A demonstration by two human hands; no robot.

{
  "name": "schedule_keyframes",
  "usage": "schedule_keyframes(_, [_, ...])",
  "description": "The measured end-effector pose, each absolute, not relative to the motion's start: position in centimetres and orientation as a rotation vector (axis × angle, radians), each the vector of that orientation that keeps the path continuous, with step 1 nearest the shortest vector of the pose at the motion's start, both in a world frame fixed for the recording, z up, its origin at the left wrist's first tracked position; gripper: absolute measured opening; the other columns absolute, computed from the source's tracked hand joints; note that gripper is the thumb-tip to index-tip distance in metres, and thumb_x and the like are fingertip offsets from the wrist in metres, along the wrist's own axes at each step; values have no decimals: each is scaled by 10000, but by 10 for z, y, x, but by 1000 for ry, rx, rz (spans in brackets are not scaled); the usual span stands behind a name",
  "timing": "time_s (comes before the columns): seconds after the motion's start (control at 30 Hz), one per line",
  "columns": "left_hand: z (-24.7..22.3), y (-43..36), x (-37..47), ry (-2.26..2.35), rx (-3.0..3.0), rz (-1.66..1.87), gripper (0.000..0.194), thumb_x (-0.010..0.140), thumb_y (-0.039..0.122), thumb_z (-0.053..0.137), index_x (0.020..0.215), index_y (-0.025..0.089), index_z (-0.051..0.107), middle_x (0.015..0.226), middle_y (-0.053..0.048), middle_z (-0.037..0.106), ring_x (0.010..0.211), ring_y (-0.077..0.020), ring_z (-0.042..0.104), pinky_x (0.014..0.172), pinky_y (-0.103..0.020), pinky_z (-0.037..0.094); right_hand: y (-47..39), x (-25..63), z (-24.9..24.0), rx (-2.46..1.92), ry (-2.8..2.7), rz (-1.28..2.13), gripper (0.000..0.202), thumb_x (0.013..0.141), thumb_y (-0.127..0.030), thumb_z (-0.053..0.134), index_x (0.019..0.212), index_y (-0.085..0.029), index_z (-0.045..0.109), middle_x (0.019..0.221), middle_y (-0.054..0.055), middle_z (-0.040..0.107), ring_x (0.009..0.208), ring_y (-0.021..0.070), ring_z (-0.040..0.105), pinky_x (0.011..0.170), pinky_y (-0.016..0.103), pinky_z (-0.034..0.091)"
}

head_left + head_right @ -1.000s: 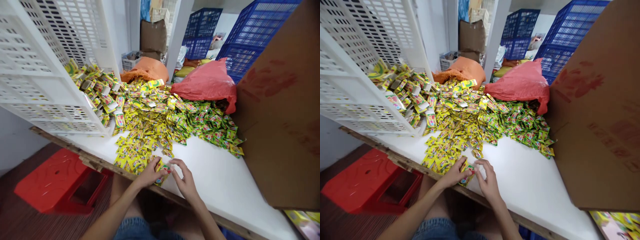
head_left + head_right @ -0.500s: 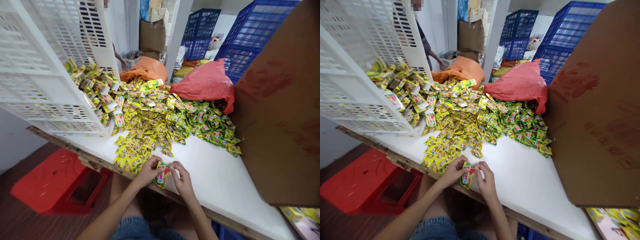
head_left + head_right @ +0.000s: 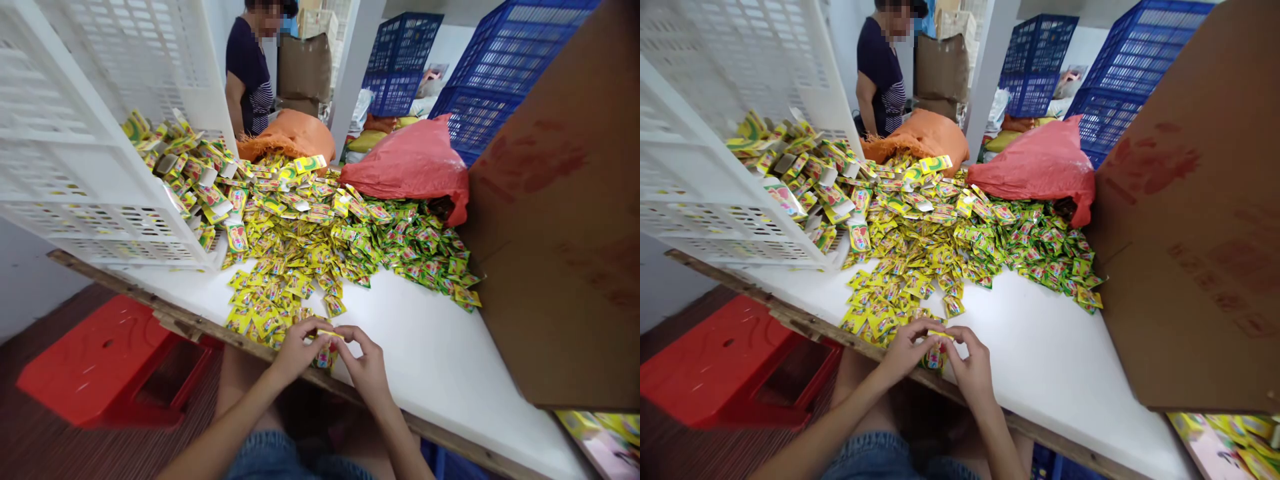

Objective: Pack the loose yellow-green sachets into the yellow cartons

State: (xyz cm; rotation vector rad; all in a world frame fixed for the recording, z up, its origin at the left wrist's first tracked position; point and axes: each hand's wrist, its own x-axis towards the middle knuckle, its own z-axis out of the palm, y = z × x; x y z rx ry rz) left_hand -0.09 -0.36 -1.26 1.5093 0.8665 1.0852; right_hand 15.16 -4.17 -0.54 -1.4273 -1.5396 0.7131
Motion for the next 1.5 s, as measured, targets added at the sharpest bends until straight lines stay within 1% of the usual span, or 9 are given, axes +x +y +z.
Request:
schedule_keyframes(0.27, [-4, 0, 8, 977, 1543, 1030, 163, 785, 270, 570, 838, 161, 679, 742, -21, 645, 679, -133, 555, 649, -226, 422, -44, 156, -2, -1482, -1478, 714, 195, 840, -356, 522, 888, -191, 614, 799, 23, 644, 731, 163, 563, 692, 278, 450])
schedule_keyframes(0.6, [-16, -3, -9, 907, 1546, 989, 223, 753, 296, 619, 947, 211, 689, 1008, -62, 679, 995, -203, 589, 893, -328, 451, -60, 148, -11, -1340, -1397, 697, 174, 850, -277, 495, 935, -217, 634, 888, 39, 653, 855, 190, 592, 778, 318, 466])
schedule_keyframes(0.7, [-26, 3, -12, 942, 1405, 967, 456, 758, 344, 603, 1188, 215, 526, 1079, -73, 649, 893, -188, 634, 831, -345, 502, -83, 191, 24, -1491, -1473, 641, 175, 848, -270, 473, 872, -219, 639, 853, 25, 653, 829, 180, 591, 751, 287, 453])
schedule_keyframes(0.87, [-41, 20, -13, 1013, 1400, 896, 405, 724, 447, 603, 1024, 177, 589, 1039, -87, 658, 942, -227, 630, 885, -378, 487, -168, 322, 61, -2221, -1476, 761, 163, 753, -320, 545, 737, -207, 661, 720, 14, 675, 696, 192, 602, 651, 276, 431])
schedule_keyframes(0.97, [-42, 21, -10, 1038, 1549, 812, 412, 703, 473, 606, 1003, 191, 619, 1026, -79, 672, 949, -245, 627, 887, -394, 486, -207, 403, 43, -2462, -1147, 370, 306, 767, -439, 469, 775, -182, 634, 742, 64, 667, 723, 235, 606, 684, 331, 437])
schedule_keyframes(1.07, [-38, 18, -8, 1087, 1610, 800, 418, 684, 499, 607, 981, 207, 644, 991, -66, 691, 934, -249, 635, 862, -384, 504, -216, 462, 13, -2614, -769, -96, 412, 677, -479, 554, 923, -153, 611, 975, 164, 628, 948, 344, 559, 824, 462, 389])
schedule_keyframes(1.17, [-35, 18, -8, 1097, 1598, 803, 415, 674, 513, 612, 956, 211, 655, 982, -62, 697, 894, -241, 650, 830, -364, 522, -209, 494, -11, -2587, -561, -91, 597, 509, -450, 700, 1007, -137, 595, 1070, 215, 571, 1082, 434, 462, 899, 584, 282])
schedule_keyframes(1.3, [-33, 22, -12, 1086, 1525, 831, 432, 665, 528, 621, 943, 199, 650, 971, -73, 697, 846, -235, 664, 809, -352, 533, -199, 513, -23, -2448, -524, 0, 610, 388, -418, 765, 922, -167, 615, 1050, 173, 581, 1117, 434, 430, 936, 590, 249])
schedule_keyframes(1.5, [-32, 26, -12, 1039, 1414, 803, 447, 627, 518, 669, 936, 195, 653, 875, -66, 714, 820, -229, 676, 779, -322, 548, -201, 530, -17, -2093, -374, 134, 546, 478, -543, 685, 876, -182, 583, 758, 65, 620, 899, 335, 584, 809, 506, 432])
